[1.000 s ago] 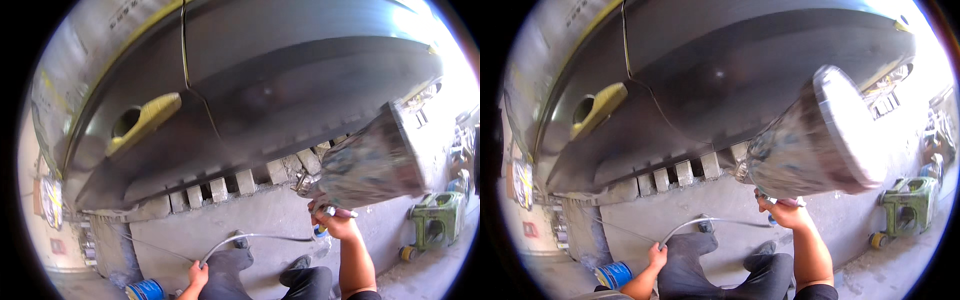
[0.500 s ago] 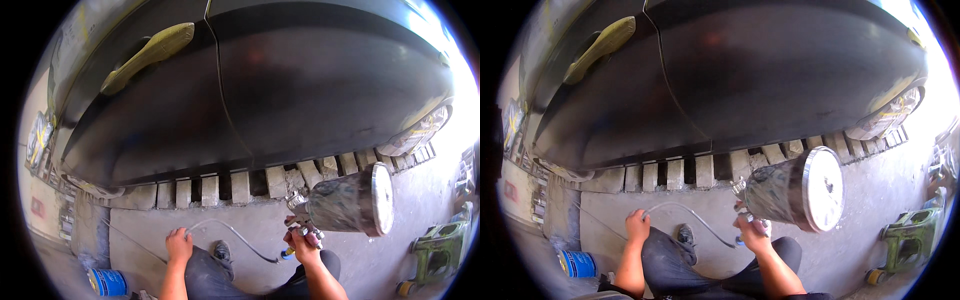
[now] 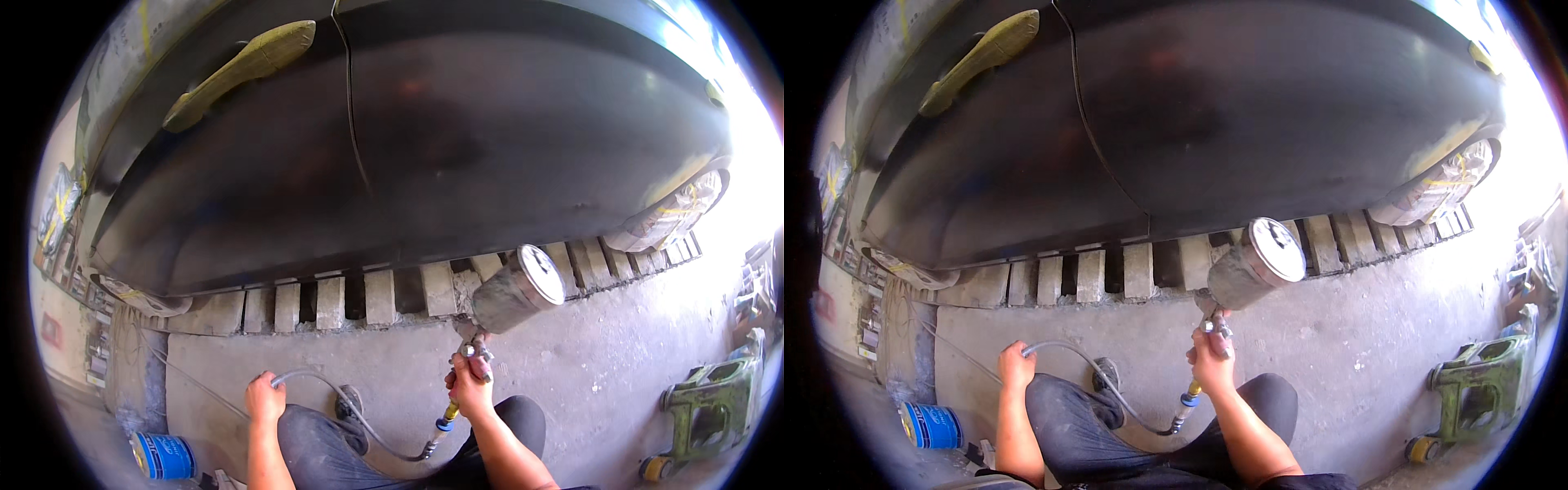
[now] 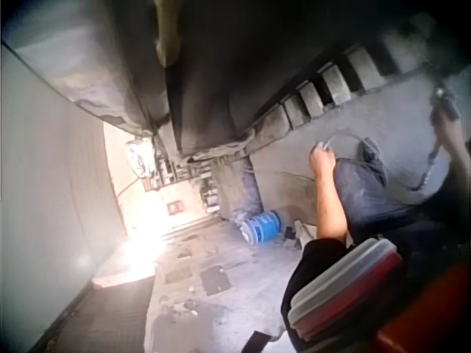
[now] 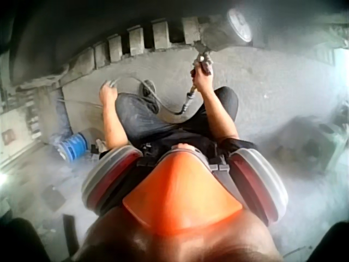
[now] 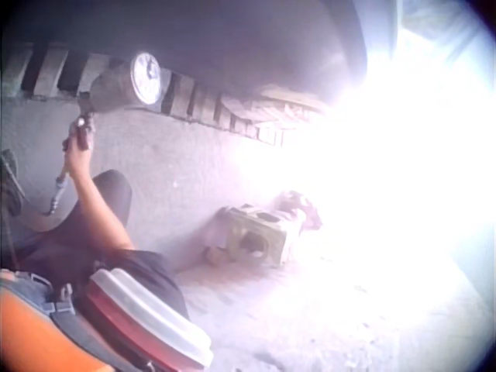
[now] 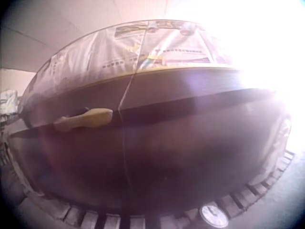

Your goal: The person uses a spray gun to apply paint to the door panels and side mirrors of a car that has been masked with newspaper.

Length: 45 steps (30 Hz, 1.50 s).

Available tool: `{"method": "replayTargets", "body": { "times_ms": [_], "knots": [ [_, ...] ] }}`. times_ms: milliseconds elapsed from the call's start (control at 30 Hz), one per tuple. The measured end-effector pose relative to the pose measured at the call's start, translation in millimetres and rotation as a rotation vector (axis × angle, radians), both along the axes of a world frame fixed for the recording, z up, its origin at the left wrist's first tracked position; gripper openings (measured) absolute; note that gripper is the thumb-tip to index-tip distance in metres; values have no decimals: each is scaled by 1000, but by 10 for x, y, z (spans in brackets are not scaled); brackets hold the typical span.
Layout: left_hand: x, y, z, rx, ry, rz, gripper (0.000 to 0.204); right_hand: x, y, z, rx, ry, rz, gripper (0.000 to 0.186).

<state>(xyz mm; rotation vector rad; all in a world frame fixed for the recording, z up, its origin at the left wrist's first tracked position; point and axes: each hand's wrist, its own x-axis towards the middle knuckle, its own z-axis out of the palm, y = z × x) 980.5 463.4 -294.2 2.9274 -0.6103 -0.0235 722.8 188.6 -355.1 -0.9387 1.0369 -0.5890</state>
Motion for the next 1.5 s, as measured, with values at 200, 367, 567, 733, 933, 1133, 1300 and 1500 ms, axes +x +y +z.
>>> {"method": "replayTargets", "body": {
  "times_ms": [200,367,567,733,933,1133,1300,1500],
  "knots": [
    [-34,-39,42,37,56,38,18,93,-6,257,-15,-104,-3,20],
    [-22,14,-27,-23,32,36,19,-188,-84,722,-308,-230,219,23],
    [-76,-19,29,-52,126,65,20,-416,-232,473,-624,-192,225,26],
    [-26,108,-53,-25,162,20,27,-416,-37,408,-235,-218,46,30],
    [202,313,-433,30,180,-83,29,-477,139,227,-184,-184,78,22],
    [388,277,-595,65,400,-61,31,-509,118,234,-163,-176,87,25],
    [388,224,-568,96,361,-63,34,-564,40,98,-235,-186,64,29],
    [189,-9,-301,110,301,40,36,-459,-112,33,-138,-266,-133,36]
  ]
}}
